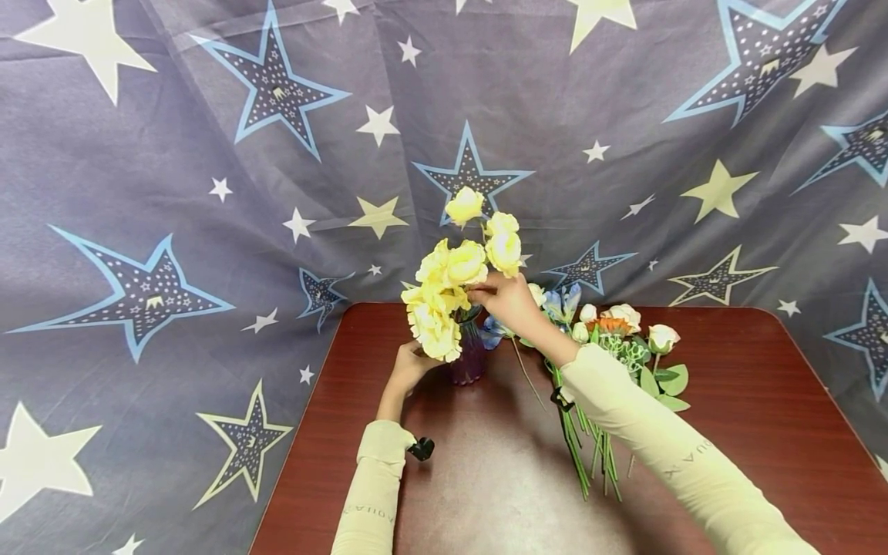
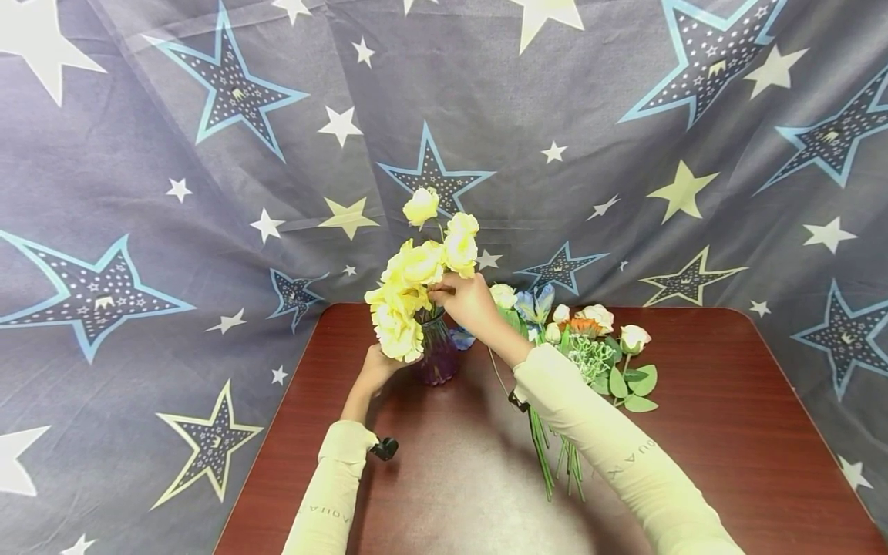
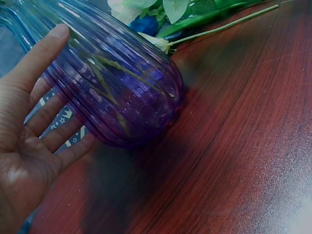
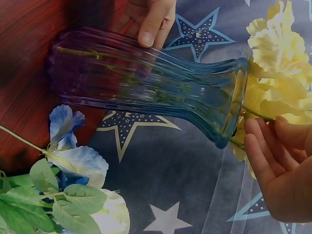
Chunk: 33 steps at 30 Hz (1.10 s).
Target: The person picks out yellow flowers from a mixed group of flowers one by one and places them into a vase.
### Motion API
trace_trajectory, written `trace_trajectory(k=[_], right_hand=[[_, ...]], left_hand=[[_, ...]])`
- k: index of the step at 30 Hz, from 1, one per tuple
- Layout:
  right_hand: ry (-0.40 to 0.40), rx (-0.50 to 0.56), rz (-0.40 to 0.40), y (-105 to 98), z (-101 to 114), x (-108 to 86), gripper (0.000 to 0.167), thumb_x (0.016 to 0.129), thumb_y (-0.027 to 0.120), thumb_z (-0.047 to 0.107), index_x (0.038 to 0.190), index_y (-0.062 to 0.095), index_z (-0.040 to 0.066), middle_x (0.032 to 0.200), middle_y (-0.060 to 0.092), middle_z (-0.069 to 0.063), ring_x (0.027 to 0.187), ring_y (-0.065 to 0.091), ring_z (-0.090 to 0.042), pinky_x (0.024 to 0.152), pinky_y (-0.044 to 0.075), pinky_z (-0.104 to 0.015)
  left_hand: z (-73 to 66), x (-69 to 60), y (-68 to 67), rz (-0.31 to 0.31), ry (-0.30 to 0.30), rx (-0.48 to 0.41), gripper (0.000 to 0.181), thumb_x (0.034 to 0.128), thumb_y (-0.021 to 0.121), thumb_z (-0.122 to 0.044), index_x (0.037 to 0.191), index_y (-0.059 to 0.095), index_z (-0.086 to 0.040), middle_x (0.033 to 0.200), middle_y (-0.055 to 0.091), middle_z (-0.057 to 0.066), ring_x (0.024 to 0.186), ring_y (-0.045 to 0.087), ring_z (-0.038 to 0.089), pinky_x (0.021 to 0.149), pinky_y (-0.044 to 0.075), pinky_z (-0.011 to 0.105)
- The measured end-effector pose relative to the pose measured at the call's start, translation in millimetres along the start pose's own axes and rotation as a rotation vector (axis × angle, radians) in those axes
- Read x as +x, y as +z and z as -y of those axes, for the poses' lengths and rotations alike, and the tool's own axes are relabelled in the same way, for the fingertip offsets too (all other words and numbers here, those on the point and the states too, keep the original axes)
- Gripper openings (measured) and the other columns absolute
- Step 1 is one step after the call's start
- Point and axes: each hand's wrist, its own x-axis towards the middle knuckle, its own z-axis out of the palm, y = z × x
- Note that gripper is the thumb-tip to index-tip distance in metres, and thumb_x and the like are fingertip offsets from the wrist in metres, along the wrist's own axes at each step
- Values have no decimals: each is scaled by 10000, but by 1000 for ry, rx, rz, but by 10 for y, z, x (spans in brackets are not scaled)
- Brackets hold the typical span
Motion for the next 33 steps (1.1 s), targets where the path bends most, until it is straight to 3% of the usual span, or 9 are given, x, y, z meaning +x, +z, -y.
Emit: trace_trajectory(k=[4, 6, 10, 15, 20, 25, 33], right_hand=[[87, -24, 76, -15, 18, -1, 258, 1026, 586, 312, 1050, 781, 145, 997, 748, -74, 984, 697, -269, 1106, 418, -538], [90, -18, 82, -12, 22, 0, 259, 1023, 588, 311, 1009, 783, 141, 979, 752, -73, 950, 706, -266, 983, 511, -491], [7, -2, 51, 19, 8, 18, 240, 1029, 586, 246, 968, 777, 113, 929, 764, -80, 868, 725, -255, 884, 547, -432], [-81, 63, 13, 58, -14, 47, 253, 1040, 595, 223, 1109, 778, 63, 986, 780, -132, 861, 759, -283, 819, 595, -415], [-132, 105, -29, 75, -8, 70, 211, 1011, 646, 189, 1065, 791, 44, 919, 783, -138, 837, 746, -292, 712, 552, -331], [-164, 110, -81, 94, 15, 76, 166, 972, 695, 140, 1028, 791, 16, 957, 784, -145, 865, 743, -270, 773, 581, -364], [-176, 138, -100, 104, 57, 64, 142, 959, 710, 116, 1011, 792, 12, 969, 787, -141, 875, 753, -276, 808, 599, -413]], left_hand=[[-1, -8, -2, 3, -6, -9, 402, 763, 782, 145, 1148, 668, 167, 998, 746, 208, 804, 674, 44, 722, 580, 233], [-6, -10, -6, 7, -4, -14, 404, 769, 777, 148, 1155, 664, 169, 1015, 738, 238, 804, 677, 42, 723, 582, 236], [38, 6, -8, -6, 18, -5, 393, 770, 751, 171, 1148, 648, 198, 1037, 720, 295, 811, 663, 10, 740, 570, 214], [91, 25, -5, -36, 57, 37, 340, 757, 717, 206, 1085, 636, 239, 973, 716, 302, 784, 618, -7, 736, 536, 179], [-24, -5, -10, -12, 59, 48, 339, 756, 729, 183, 1078, 639, 242, 975, 715, 308, 787, 619, -12, 741, 542, 178], [-27, -1, -11, -4, 51, 37, 362, 757, 743, 167, 1096, 638, 239, 999, 714, 312, 804, 628, 2, 751, 547, 185], [-2, -5, -19, 0, 52, 34, 369, 752, 743, 165, 1102, 643, 231, 1005, 718, 307, 816, 632, 7, 760, 549, 191]])
